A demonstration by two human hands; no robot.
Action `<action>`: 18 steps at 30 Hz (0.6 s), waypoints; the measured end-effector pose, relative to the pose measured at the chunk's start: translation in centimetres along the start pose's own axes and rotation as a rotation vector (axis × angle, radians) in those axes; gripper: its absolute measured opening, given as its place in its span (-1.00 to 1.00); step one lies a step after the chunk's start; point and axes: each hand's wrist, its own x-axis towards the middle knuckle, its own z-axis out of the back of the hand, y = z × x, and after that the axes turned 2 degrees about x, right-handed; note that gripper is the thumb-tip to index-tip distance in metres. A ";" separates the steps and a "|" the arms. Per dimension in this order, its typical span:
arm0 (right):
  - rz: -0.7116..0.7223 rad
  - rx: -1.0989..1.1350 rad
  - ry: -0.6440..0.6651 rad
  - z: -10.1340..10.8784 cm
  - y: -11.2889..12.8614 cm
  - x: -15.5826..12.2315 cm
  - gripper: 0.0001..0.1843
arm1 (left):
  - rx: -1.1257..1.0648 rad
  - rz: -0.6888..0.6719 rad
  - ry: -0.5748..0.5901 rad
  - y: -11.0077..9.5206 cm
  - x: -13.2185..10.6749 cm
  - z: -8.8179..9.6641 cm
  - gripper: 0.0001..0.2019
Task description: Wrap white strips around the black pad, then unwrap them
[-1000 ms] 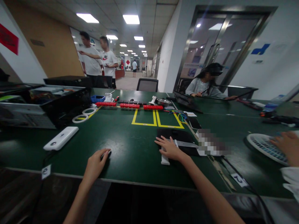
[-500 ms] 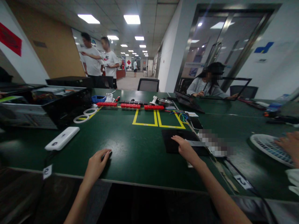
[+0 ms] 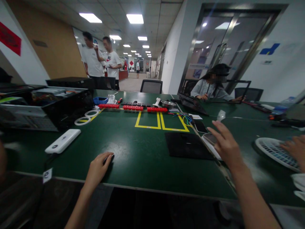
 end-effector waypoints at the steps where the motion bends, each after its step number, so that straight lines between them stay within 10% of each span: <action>1: 0.031 0.028 0.075 -1.1 -0.8 -0.9 -0.34 | 0.000 -0.001 0.001 0.0 0.0 0.0 -0.71; 9: 0.145 -0.114 0.417 -6.7 -4.5 -6.5 -0.74 | 0.004 -0.013 -0.006 -0.1 0.1 0.0 -0.71; 18: -0.036 -0.156 0.507 -9.9 -1.6 -5.0 -0.56 | 0.011 -0.020 -0.006 0.0 0.0 0.0 -0.73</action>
